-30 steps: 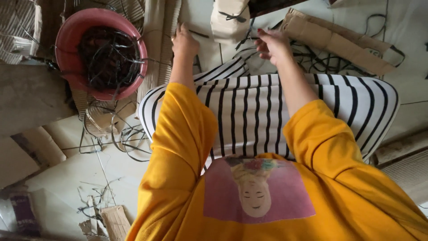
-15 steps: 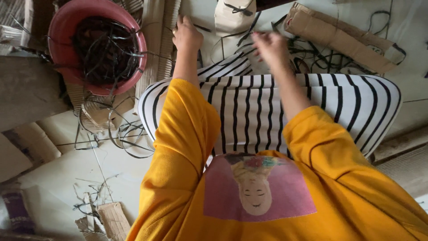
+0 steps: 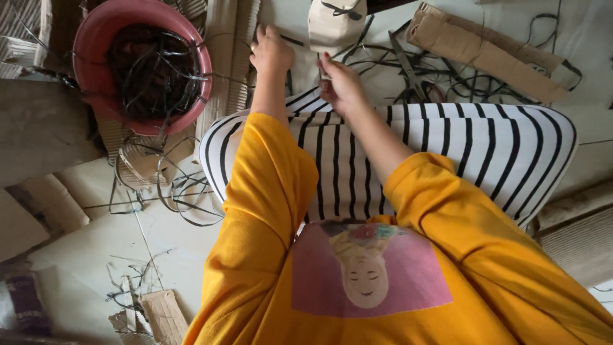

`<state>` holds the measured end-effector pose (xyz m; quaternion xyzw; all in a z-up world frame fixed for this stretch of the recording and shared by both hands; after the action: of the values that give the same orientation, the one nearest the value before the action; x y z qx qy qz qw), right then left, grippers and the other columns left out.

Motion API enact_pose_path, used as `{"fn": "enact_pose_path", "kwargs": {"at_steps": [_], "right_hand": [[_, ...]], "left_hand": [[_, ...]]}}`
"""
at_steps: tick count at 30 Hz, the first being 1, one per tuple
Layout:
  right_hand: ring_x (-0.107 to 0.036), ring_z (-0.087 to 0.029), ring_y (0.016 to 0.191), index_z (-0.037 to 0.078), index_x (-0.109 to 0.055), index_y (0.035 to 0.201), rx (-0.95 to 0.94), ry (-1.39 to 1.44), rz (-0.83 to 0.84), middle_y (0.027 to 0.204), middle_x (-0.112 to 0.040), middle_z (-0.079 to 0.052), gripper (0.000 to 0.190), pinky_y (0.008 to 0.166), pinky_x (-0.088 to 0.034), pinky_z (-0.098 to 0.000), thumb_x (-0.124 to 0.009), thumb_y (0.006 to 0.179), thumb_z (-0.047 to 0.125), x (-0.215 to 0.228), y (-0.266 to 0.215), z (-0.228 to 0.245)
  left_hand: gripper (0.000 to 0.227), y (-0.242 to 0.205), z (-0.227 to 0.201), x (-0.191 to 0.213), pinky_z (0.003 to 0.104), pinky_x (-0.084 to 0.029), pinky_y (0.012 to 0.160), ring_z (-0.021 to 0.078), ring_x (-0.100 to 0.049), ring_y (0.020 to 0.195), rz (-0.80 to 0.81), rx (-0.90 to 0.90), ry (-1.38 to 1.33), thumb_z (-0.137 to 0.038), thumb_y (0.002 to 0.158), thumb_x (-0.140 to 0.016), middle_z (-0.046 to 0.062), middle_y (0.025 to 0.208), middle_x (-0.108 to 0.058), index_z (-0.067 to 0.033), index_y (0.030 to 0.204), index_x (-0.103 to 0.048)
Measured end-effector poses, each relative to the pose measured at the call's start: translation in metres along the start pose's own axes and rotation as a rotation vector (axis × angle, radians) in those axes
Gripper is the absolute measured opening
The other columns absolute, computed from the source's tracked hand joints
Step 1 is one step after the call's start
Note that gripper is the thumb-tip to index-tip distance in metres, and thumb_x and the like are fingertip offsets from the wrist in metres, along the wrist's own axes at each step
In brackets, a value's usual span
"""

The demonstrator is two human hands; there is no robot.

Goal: The person wraps cardboard around the legs of a wooden chair and secures the cardboard with tape, using scissors to cut the tape and thin wire to further fasten the padding.

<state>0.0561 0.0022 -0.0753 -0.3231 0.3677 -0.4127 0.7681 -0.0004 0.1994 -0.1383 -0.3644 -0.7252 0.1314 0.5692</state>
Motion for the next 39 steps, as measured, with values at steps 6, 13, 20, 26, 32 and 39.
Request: {"fn": "enact_pose_path", "kwargs": {"at_steps": [6,13,20,26,32,39], "right_hand": [[-0.042,-0.005,0.05,0.017,-0.073,0.098,0.136,-0.618,-0.233,0.069,-0.05,0.009,0.026,0.04,-0.03,-0.0217,-0.052,0.109,0.029,0.067,-0.026,0.044],[-0.069,-0.018,0.082,0.01,-0.069,0.103,0.728,-1.201,-0.227,0.101,-0.074,-0.008,0.02,0.068,-0.058,-0.0296,-0.05,0.107,0.009,0.09,0.004,0.111],[-0.067,-0.031,0.075,0.02,-0.065,0.091,0.802,-1.43,-0.227,0.089,-0.071,-0.008,0.025,0.058,-0.046,-0.0418,-0.048,0.103,0.006,0.091,0.051,0.129],[-0.061,-0.038,0.088,0.014,-0.065,0.09,0.683,-1.537,-0.235,0.097,-0.066,-0.013,0.025,0.066,-0.039,-0.049,-0.043,0.089,0.002,0.075,0.077,0.131],[-0.063,-0.026,0.085,0.017,-0.069,0.081,0.587,-1.491,-0.21,0.09,-0.069,-0.004,0.027,0.068,-0.048,-0.0399,-0.049,0.098,0.012,0.06,0.075,0.128],[-0.051,-0.016,0.072,0.023,-0.051,0.066,0.203,-1.003,-0.521,0.082,-0.063,0.002,0.029,0.07,-0.035,-0.0393,-0.053,0.088,0.042,0.124,0.057,0.126]], "left_hand": [[0.061,-0.012,-0.006,0.002,0.051,-0.032,0.116,0.0367,-0.03,0.148,0.021,0.005,0.02,-0.007,0.098,-0.046,0.004,0.17,-0.014,-0.0134,0.156,-0.031],[0.062,-0.019,-0.007,0.011,0.05,-0.031,0.118,0.0354,-0.03,0.148,0.022,0.054,0.037,-0.005,0.097,-0.045,0.007,0.168,-0.022,-0.0144,0.156,-0.031],[0.063,-0.009,-0.008,0.024,0.047,-0.045,0.106,0.0325,-0.049,0.134,-0.14,-0.003,-0.044,0.003,0.091,-0.055,0.01,0.147,-0.049,-0.0229,0.148,-0.048],[0.052,0.007,-0.017,0.022,0.054,-0.05,0.092,0.0374,-0.059,0.118,-0.239,-0.203,-0.164,-0.002,0.095,-0.057,0.008,0.143,-0.05,-0.0258,0.141,-0.055],[0.057,0.017,-0.018,0.009,0.051,-0.053,0.088,0.0363,-0.061,0.113,-0.192,-0.19,-0.194,0.002,0.092,-0.052,0.011,0.144,-0.047,-0.0263,0.141,-0.053],[0.062,0.011,-0.018,0.011,0.049,-0.054,0.09,0.0341,-0.057,0.119,-0.176,-0.16,-0.224,0.006,0.09,-0.055,0.011,0.141,-0.049,-0.028,0.142,-0.053]]}}
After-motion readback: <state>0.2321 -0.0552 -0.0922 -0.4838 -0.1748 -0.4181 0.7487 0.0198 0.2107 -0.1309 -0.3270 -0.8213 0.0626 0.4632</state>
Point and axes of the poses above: each hand's wrist, its own y-axis towards the middle knuckle, its own x-axis out of the back of the hand, z = x × y, the point moved 10 cm from there along y, towards the middle knuckle
